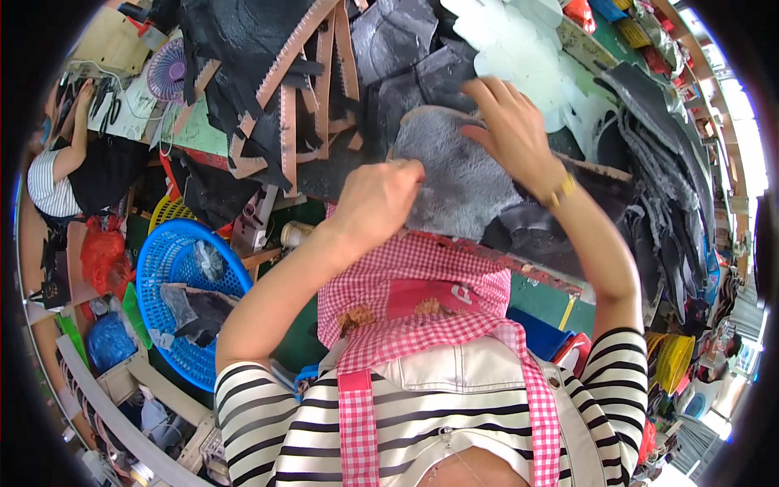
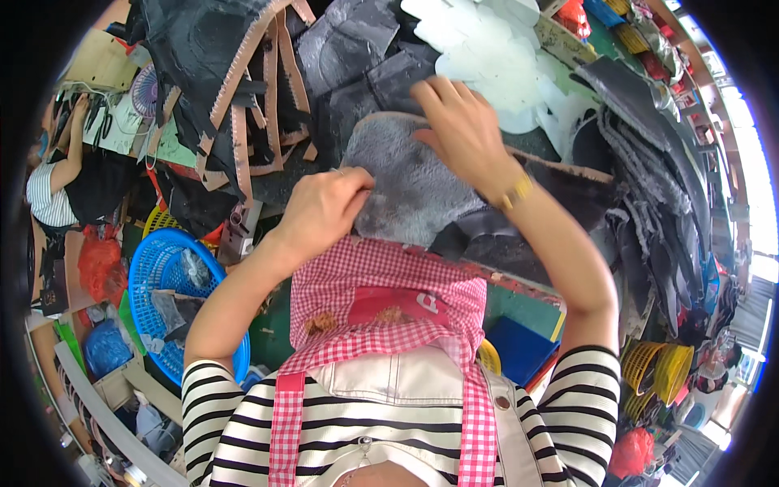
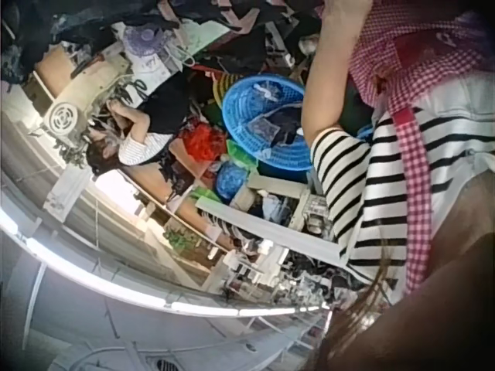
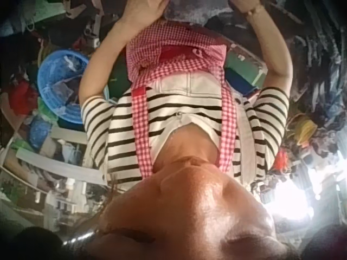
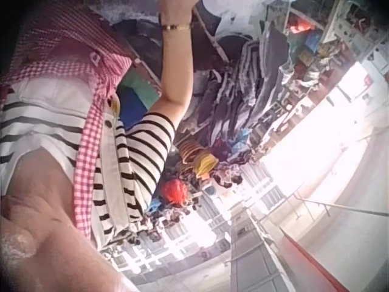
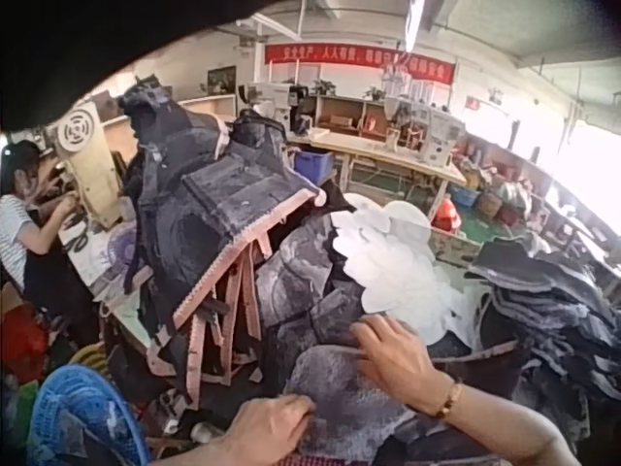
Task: The person assembles slipper components by hand at a workbench. They pick up a white foam insole and a black fuzzy upper, press them together, and fold the upper over the insole to form the slipper. The process is repeated for multiple units, with finished items placed into a blue basket.
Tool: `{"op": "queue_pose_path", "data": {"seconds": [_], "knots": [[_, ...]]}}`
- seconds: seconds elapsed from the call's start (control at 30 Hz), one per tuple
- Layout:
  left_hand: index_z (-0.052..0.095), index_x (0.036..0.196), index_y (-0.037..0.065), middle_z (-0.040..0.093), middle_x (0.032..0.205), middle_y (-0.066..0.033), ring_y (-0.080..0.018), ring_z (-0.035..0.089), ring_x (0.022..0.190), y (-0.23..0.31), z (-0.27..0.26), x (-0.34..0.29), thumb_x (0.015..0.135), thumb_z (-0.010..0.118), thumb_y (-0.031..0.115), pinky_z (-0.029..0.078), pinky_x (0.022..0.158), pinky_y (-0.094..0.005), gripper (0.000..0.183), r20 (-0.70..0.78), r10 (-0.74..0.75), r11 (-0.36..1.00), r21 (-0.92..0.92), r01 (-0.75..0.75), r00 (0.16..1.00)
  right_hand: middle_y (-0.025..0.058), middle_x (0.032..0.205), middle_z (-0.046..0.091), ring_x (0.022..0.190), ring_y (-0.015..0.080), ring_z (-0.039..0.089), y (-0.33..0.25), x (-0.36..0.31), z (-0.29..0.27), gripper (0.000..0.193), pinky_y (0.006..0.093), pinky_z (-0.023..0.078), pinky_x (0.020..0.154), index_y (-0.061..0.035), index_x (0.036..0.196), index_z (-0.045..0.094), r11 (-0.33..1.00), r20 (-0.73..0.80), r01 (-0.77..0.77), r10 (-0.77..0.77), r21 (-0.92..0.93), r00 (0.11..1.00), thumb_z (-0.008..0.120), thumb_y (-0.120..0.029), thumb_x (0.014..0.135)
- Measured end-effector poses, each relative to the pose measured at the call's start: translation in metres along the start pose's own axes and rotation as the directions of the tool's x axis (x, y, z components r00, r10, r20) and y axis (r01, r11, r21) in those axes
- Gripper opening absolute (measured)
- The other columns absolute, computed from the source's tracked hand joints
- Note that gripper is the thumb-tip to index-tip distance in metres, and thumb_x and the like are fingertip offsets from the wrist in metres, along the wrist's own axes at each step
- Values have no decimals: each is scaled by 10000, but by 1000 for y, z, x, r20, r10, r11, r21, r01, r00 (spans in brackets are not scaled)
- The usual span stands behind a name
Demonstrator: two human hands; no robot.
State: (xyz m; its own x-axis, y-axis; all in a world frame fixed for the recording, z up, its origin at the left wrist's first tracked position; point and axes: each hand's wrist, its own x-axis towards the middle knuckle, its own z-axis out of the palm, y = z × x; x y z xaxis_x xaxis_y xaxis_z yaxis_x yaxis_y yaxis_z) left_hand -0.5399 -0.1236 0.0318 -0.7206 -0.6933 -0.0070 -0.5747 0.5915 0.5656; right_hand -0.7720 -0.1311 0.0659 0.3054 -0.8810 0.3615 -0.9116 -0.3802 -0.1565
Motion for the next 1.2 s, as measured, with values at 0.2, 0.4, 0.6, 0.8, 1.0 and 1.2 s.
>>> {"op": "queue_pose_path", "data": {"seconds": [0.2, 0.4, 0.6, 0.8, 1.0, 1.2], "knots": [[593, 987, 12, 576, 1085, -158, -349, 545, 1057, -4, -7, 80, 672, 807, 243, 465, 840, -429, 445, -188, 299, 946, 185, -265, 936, 135, 1149, 656, 1128, 313, 582, -24, -96, -4, 303, 458, 428, 1012, -40, 1125, 649, 881, 236, -11, -115, 473, 965, 655, -226, 885], [579, 915, 7, 633, 931, -151, -317, 611, 897, 0, -19, 139, 542, 873, 267, 480, 738, -386, 542, 329, 133, 988, 28, -151, 935, 155, 1059, 662, 981, 329, 633, 29, -92, -34, 455, 390, 490, 883, -17, 1124, 624, 930, -100, -211, 250, 301, 963, 778, -181, 728], [593, 1167, 22, 634, 950, -147, -312, 622, 891, -2, -17, 126, 552, 877, 265, 499, 830, -372, 719, 129, 273, 960, 27, -279, 953, 137, 881, 625, 829, 310, 589, 71, -78, -29, 481, 373, 465, 728, -26, 938, 570, 839, 382, -429, 294, 336, 876, 842, -258, 618], [616, 1172, -1, 676, 921, -84, -179, 631, 792, 4, -51, 104, 620, 876, 200, 514, 774, -312, 643, 416, 189, 943, -329, -46, 889, 111, 695, 508, 631, 291, 462, 25, -78, -83, 461, 363, 400, 602, -27, 817, 452, 837, 337, -342, 203, 427, 919, 850, -122, 605], [707, 832, 55, 584, 639, -67, -227, 574, 574, 47, -51, 30, 636, 759, 22, 432, 550, -318, 206, -228, 473, 853, -122, -507, 851, 126, 768, 676, 693, 306, 654, -1, -91, -91, 375, 362, 498, 617, -67, 991, 646, 924, 253, -222, 145, 311, 957, 795, -114, 650], [691, 813, 78, 625, 691, -58, -238, 629, 635, 57, -59, -24, 674, 712, 34, 452, 601, -354, 148, -283, 497, 868, 153, -473, 820, 118, 715, 671, 638, 245, 677, -9, -90, -90, 301, 299, 500, 569, -46, 942, 675, 826, 143, -266, 224, 498, 964, 768, -14, 658]]}}
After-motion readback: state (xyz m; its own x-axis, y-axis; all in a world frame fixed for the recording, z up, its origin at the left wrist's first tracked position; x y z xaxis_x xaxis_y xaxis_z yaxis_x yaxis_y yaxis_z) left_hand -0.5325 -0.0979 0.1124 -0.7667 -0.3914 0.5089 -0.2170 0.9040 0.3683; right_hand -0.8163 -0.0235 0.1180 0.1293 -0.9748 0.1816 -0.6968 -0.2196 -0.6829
